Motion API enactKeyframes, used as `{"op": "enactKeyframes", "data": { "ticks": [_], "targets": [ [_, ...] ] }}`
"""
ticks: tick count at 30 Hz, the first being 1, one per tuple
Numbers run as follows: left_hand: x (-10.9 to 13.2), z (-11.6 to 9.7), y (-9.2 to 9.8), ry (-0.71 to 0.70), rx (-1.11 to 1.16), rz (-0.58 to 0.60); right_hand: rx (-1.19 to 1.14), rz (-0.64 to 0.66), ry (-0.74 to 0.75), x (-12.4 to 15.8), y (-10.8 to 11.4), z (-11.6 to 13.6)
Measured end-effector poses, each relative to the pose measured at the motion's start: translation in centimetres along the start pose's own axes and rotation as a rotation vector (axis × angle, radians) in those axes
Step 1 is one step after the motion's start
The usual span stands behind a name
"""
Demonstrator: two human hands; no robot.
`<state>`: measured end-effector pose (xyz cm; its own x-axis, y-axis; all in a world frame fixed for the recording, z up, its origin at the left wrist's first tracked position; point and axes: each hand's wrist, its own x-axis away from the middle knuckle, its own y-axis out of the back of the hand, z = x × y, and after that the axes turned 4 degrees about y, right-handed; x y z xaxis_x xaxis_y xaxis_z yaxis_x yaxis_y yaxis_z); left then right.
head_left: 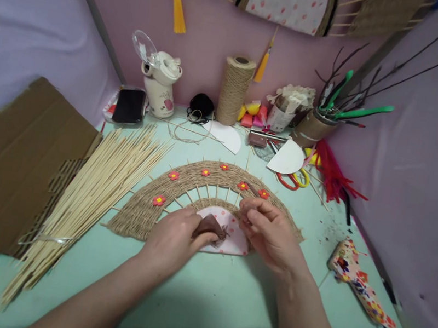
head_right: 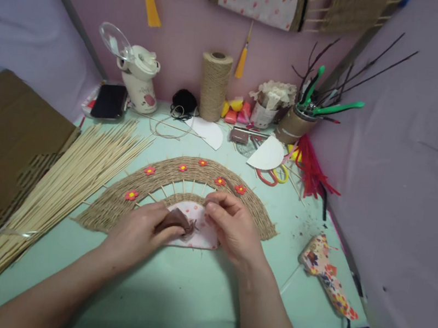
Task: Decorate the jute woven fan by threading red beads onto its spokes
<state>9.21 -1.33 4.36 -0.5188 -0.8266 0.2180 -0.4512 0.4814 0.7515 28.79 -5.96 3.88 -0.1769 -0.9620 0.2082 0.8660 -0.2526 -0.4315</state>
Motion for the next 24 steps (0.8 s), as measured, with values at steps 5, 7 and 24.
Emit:
{"op": "enactKeyframes", "data": {
  "ticks": [5,7,24],
  "targets": [
    [0.2,0.0,0.0,-0.019,-0.071,-0.041,0.047,0.036,0.018,0.0,-0.1,-1.1],
    [0.4,0.2,0.3,-0.019,0.091,-0.112,0.094,0.031,0.060,0.1,0.0,-1.3],
    [-1.8,-3.2,1.0,0.289,1.799,-0.033,1.294,0.206,0.915,0.8,-4.6,-0.1]
  ]
}}
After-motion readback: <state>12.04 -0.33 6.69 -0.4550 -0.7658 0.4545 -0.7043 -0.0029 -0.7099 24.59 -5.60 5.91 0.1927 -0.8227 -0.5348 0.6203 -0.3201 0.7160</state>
